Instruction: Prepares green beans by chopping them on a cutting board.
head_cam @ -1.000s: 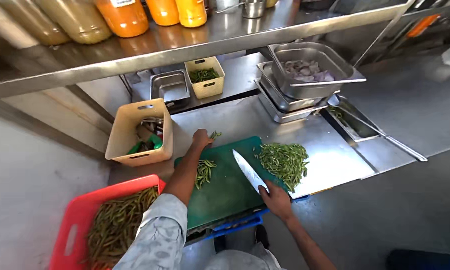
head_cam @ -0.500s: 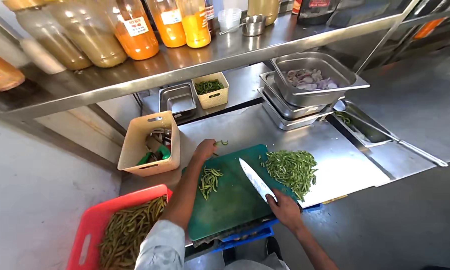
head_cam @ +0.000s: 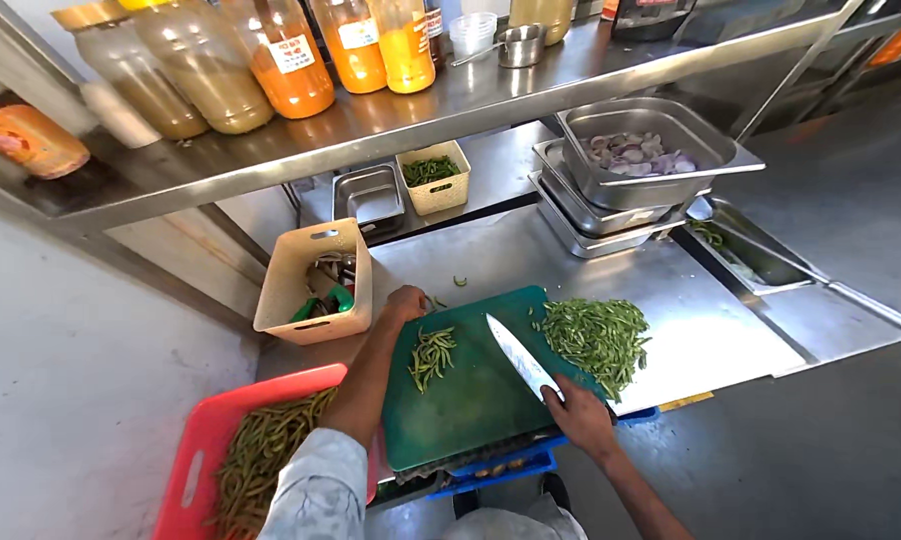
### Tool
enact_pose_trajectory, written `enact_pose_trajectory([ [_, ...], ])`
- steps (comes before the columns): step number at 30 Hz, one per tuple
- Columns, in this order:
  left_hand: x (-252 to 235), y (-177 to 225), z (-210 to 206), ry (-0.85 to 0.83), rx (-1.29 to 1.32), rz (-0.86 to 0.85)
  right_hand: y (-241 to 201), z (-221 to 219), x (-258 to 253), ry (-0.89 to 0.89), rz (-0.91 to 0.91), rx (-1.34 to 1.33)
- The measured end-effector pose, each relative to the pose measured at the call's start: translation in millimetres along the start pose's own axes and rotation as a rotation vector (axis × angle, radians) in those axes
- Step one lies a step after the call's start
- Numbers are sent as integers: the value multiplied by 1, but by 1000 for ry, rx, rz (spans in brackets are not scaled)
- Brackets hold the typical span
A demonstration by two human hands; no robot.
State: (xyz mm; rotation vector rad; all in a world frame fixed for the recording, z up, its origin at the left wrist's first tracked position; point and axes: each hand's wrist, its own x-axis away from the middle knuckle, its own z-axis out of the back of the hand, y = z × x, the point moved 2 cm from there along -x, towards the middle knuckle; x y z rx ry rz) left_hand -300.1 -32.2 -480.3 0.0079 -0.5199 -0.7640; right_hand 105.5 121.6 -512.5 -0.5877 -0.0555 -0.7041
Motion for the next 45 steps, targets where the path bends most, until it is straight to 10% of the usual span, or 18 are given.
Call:
enact_pose_trajectory([
  [14, -46, 10, -8, 152, -137, -415, 0, -1, 0, -15, -23, -14],
  [30, 50, 33, 30, -264, 97, -263, -2, -2, 2, 11, 3, 5],
  [35, 18, -13, 28, -91, -40, -52, -2, -1, 2, 9, -9, -1],
  [45, -8, -37, 18, -220, -64, -211, -2, -2, 1, 7, -13, 10],
])
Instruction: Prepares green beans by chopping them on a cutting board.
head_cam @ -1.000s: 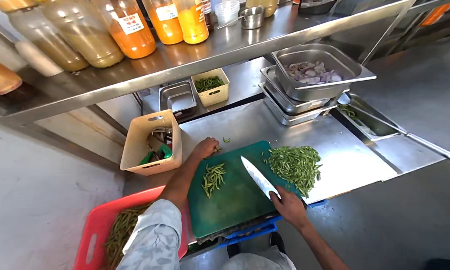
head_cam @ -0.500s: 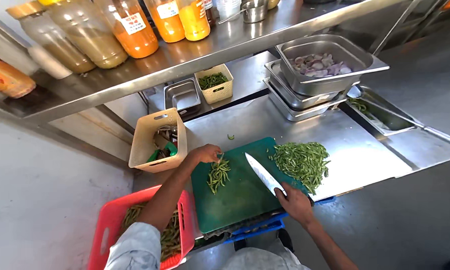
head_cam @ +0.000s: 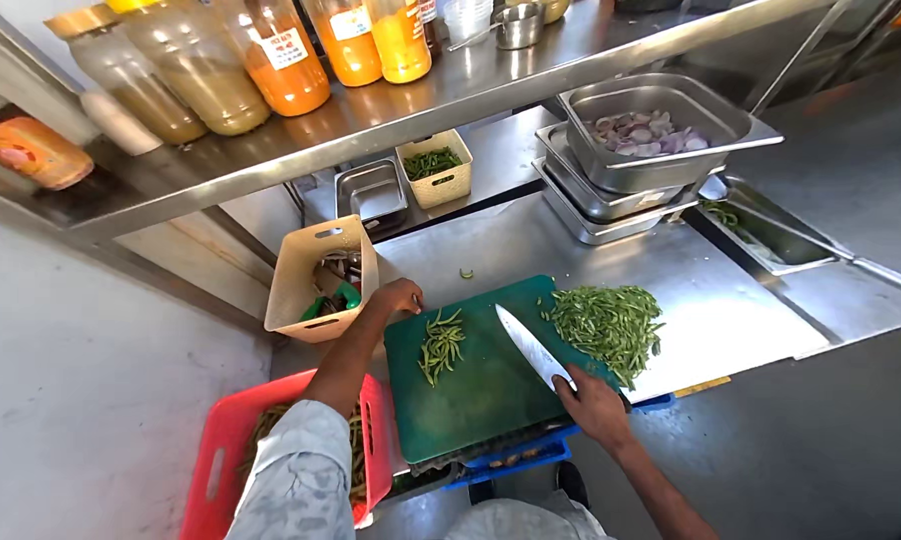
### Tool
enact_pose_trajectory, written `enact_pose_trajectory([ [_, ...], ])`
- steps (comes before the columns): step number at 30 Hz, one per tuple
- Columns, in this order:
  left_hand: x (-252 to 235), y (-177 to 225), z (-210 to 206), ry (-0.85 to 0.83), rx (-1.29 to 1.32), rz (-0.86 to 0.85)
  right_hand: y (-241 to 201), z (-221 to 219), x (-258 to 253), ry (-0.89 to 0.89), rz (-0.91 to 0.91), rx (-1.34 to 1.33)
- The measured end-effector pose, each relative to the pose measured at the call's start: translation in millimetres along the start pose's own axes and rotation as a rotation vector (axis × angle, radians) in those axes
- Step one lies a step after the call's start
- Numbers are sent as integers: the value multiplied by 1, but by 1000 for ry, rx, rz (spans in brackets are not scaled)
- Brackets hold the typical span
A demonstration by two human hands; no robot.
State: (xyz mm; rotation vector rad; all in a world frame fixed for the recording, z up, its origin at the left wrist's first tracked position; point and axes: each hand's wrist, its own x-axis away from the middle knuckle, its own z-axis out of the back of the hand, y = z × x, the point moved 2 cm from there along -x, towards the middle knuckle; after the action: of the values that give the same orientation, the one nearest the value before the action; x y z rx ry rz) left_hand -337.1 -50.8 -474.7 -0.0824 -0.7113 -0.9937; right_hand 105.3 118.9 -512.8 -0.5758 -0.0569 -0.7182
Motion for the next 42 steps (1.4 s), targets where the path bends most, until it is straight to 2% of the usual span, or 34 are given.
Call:
enact_pose_trajectory([
  [3, 0, -2, -1, 24, 38, 24, 0, 1, 0, -1, -7, -18],
  [5, 0, 2, -2, 28, -28, 31, 0, 2, 1, 2, -3, -16],
  [9, -1, 11, -4, 64, -204, -48, -2, 2, 0, 1, -9, -18],
  [13, -9, 7, -13, 120, -251, -112, -1, 2, 0, -3, -7, -14],
  [18, -18, 12, -11, 180, -158, 13, 2, 0, 0, 6, -13, -10],
  [23, -45, 41, 16, 423, 2, -86, 2, 0, 0, -19, -21, -5],
  [27, -76, 70, 28, 399, -3, -147, 2, -2, 1, -8, -21, 1],
  [32, -102, 76, 18, 311, 91, -176, 4, -4, 2, 23, -27, -7],
  [37, -108, 77, 8, 364, 39, -212, 4, -5, 3, 12, -28, -8],
  [42, -98, 86, 6, 402, -15, -152, 2, -2, 0, 15, -24, -7],
])
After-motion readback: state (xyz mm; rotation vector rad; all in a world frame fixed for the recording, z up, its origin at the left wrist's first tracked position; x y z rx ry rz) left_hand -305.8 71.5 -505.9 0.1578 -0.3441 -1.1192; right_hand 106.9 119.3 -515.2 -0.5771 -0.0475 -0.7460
